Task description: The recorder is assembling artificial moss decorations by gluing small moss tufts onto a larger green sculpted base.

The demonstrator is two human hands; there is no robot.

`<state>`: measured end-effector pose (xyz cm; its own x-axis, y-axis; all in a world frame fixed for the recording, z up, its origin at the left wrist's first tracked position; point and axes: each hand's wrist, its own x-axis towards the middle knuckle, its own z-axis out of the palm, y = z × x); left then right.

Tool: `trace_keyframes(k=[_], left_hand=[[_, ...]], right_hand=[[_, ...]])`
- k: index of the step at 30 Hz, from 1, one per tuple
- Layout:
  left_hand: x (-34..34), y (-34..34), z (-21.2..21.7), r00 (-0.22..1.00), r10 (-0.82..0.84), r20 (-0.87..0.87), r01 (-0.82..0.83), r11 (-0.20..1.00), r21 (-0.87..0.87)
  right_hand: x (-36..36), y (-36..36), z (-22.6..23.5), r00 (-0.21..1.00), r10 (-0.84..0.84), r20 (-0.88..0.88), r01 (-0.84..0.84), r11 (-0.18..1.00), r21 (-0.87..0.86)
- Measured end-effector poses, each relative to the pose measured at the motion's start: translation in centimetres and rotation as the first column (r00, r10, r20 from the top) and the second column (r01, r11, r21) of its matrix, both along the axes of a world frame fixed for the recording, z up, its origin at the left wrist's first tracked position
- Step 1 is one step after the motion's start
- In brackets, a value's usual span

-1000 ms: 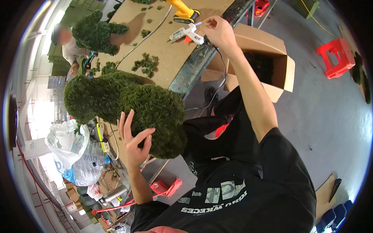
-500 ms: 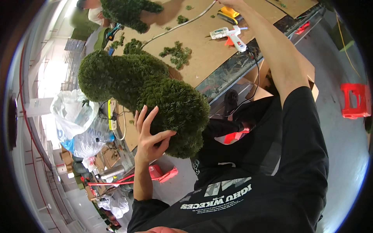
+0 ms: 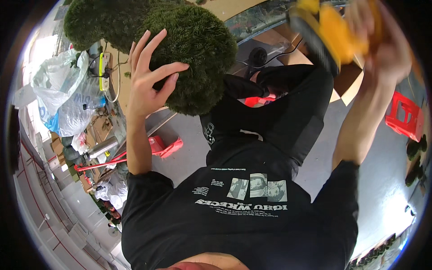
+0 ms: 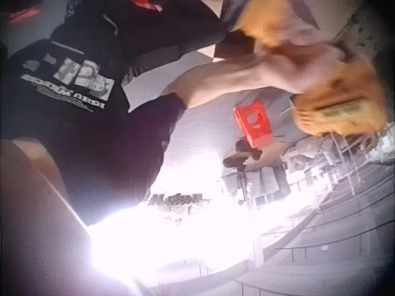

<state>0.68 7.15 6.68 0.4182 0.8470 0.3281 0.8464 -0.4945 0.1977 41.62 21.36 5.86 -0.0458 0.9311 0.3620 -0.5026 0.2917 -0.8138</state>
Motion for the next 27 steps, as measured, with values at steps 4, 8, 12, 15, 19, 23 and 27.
trace_keyframes(k=[4,8,12,15,19,23,27], left_hand=[[0.0,0.2,-0.1,1.0,-0.028,-0.008,0.028,0.999,0.036],[0.3,0.2,0.4,0.998,-0.053,-0.037,0.055,0.998,0.041],[0.9,-0.4,0.9,0.996,-0.005,-0.089,0.005,1.0,-0.008],[1.2,-0.4,0.9,0.995,0.044,-0.091,-0.047,0.998,-0.032],[1.1,-0.4,0.8,0.993,0.061,-0.099,-0.062,0.998,-0.003],[0.8,-0.4,0.6,0.991,0.062,-0.122,-0.063,0.998,-0.004],[0.6,-0.1,0.3,0.997,0.025,-0.069,-0.023,0.999,0.028]], right_hand=[[-2.2,-13.0,-4.8,0.965,0.232,0.125,-0.212,0.964,-0.159],[-5.8,-22.0,-6.8,0.915,0.343,0.213,-0.16,0.792,-0.589],[-7.7,-25.3,-6.6,0.767,0.31,0.561,-0.059,0.906,-0.419],[-8.6,-25.4,-6.3,0.777,0.347,0.526,-0.096,0.89,-0.445],[-9.5,-24.7,-6.2,0.766,0.346,0.542,-0.122,0.906,-0.405],[-10.2,-24.0,-6.4,0.754,0.351,0.555,-0.146,0.913,-0.38],[-10.8,-23.6,-6.6,0.756,0.346,0.556,-0.155,0.919,-0.362]])
